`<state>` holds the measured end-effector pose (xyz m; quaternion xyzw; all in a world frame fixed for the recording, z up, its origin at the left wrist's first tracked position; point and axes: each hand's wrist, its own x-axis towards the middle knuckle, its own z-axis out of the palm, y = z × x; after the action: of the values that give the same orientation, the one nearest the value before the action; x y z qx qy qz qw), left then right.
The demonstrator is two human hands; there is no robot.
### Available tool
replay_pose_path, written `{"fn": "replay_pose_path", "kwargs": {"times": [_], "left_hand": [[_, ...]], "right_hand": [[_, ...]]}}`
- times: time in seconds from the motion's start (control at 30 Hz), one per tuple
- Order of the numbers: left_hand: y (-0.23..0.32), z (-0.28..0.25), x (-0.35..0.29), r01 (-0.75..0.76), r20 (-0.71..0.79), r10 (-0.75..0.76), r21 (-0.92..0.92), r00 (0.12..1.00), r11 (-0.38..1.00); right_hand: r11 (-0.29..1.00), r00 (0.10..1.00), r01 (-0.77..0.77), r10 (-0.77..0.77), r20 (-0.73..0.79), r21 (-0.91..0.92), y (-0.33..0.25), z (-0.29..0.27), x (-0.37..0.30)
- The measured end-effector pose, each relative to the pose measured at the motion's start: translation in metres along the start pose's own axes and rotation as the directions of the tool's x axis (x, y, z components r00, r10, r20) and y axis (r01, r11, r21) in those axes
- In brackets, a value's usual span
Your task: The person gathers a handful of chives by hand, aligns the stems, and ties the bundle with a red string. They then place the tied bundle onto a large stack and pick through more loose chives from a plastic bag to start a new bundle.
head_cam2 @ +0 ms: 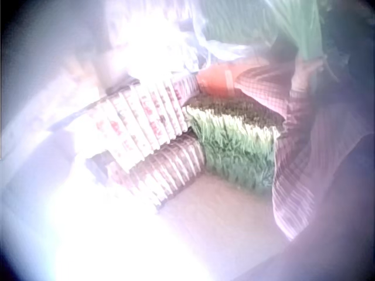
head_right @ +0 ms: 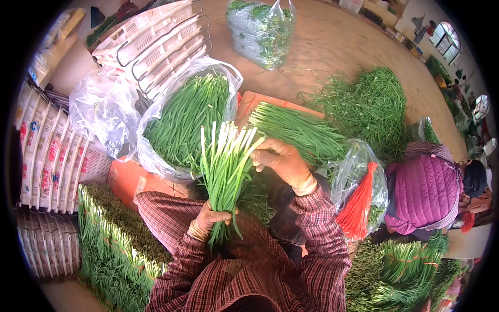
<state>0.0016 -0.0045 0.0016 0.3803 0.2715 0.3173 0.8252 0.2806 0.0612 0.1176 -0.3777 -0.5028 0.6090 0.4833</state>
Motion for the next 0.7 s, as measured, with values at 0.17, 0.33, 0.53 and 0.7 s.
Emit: {"fn": "replay_pose_path", "kwargs": {"times": [0.17, 0.33, 0.53, 0.7], "left_hand": [[0.002, 0.003, 0.002, 0.023, 0.011, -0.023, 0.019, 1.0, 1.0], [-0.005, -0.008, -0.003, 0.004, -0.041, -0.004, 0.021, 0.999, 1.0], [0.0, -0.009, 0.0, -0.068, -0.18, 0.061, -0.029, 0.982, 0.997], [0.002, -0.009, 0.003, -0.077, -0.195, 0.071, -0.022, 0.978, 0.997]], "right_hand": [[0.991, 0.964, 0.079, -0.104, -0.243, -0.109, -0.01, 0.004, -0.002], [0.978, 0.874, 0.159, -0.204, -0.44, -0.138, -0.042, -0.016, -0.003], [0.835, 0.853, 0.499, -0.426, -0.302, 0.232, -0.052, -0.071, -0.03], [0.961, 0.992, -0.049, 0.016, -0.122, -0.273, -0.016, -0.021, -0.029]]}}
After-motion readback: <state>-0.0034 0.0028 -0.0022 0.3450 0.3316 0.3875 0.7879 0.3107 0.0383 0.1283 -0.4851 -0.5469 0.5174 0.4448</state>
